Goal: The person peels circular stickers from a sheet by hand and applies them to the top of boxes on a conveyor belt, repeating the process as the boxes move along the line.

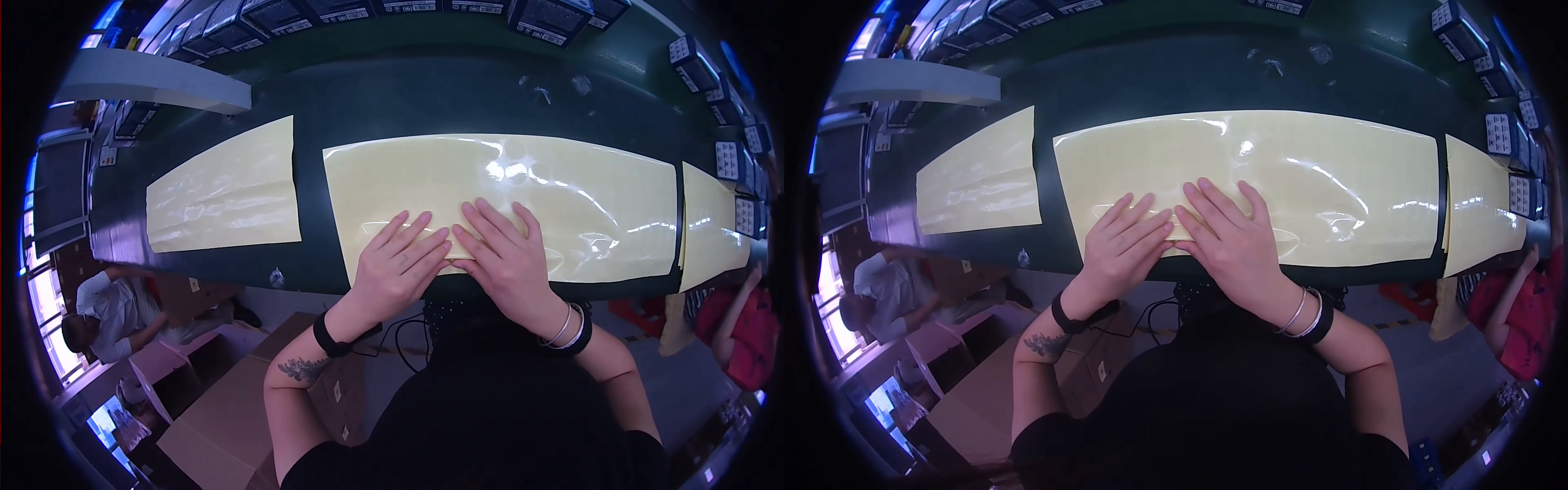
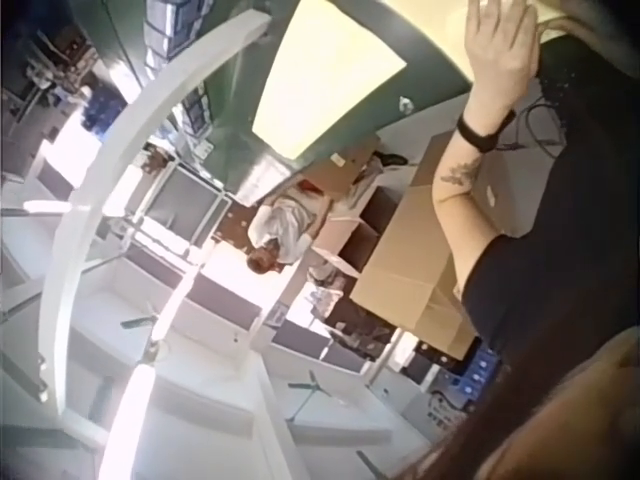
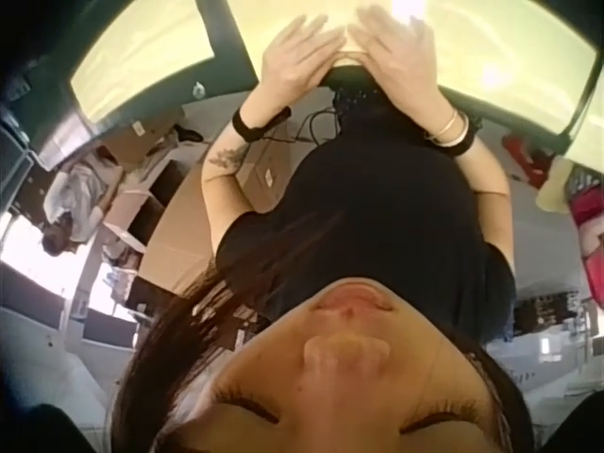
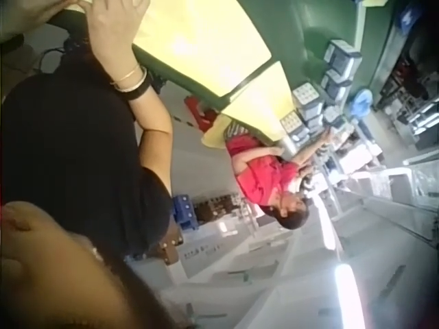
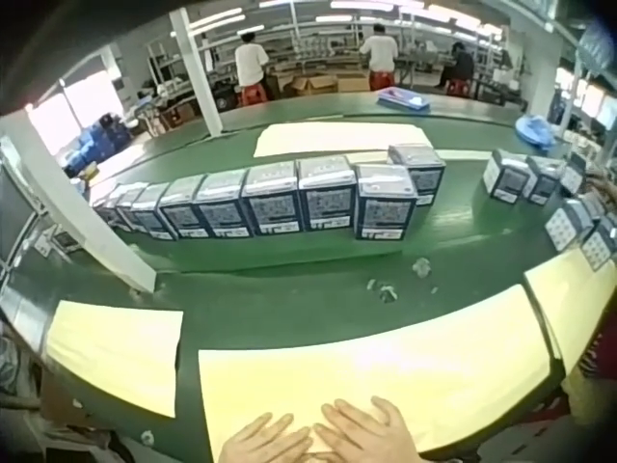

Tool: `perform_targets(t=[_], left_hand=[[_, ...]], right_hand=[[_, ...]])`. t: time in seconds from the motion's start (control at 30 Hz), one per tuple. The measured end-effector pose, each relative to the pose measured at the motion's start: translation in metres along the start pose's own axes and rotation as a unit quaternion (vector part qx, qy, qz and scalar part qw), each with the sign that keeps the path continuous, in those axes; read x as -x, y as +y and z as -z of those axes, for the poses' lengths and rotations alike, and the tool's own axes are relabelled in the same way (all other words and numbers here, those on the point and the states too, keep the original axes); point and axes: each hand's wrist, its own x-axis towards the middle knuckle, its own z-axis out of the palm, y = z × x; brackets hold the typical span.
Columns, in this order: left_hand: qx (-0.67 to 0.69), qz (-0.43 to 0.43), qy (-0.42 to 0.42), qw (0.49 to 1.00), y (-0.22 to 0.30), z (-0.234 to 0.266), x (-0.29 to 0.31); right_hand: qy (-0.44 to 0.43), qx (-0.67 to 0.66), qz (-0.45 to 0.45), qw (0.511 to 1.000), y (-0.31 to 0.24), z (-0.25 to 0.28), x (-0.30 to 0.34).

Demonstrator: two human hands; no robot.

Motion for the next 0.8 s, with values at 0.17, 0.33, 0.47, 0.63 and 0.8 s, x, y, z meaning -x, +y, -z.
perform_targets(t=[0.17, 0.33, 0.47, 0.63, 0.8], left_hand=[[0.004, -0.028, 0.037, 0.999, 0.004, -0.001, 0.001], [0.006, -0.051, 0.044, 0.998, 0.004, -0.002, -0.001], [-0.012, -0.083, 0.042, 0.996, 0.004, -0.003, 0.006], [0.007, -0.087, 0.048, 0.995, 0.005, -0.003, 0.006], [0.019, -0.085, 0.035, 0.996, 0.007, -0.002, 0.01]], right_hand=[[-0.003, 0.011, 0.004, 1.0, -0.002, 0.001, 0.001], [-0.004, -0.037, 0.016, 0.999, 0.006, 0.006, 0.005], [0.003, -0.062, 0.021, 0.998, 0.006, 0.004, 0.006], [0.001, -0.066, 0.013, 0.998, 0.006, 0.005, 0.007], [-0.001, -0.072, 0.018, 0.997, 0.008, 0.005, 0.006]])
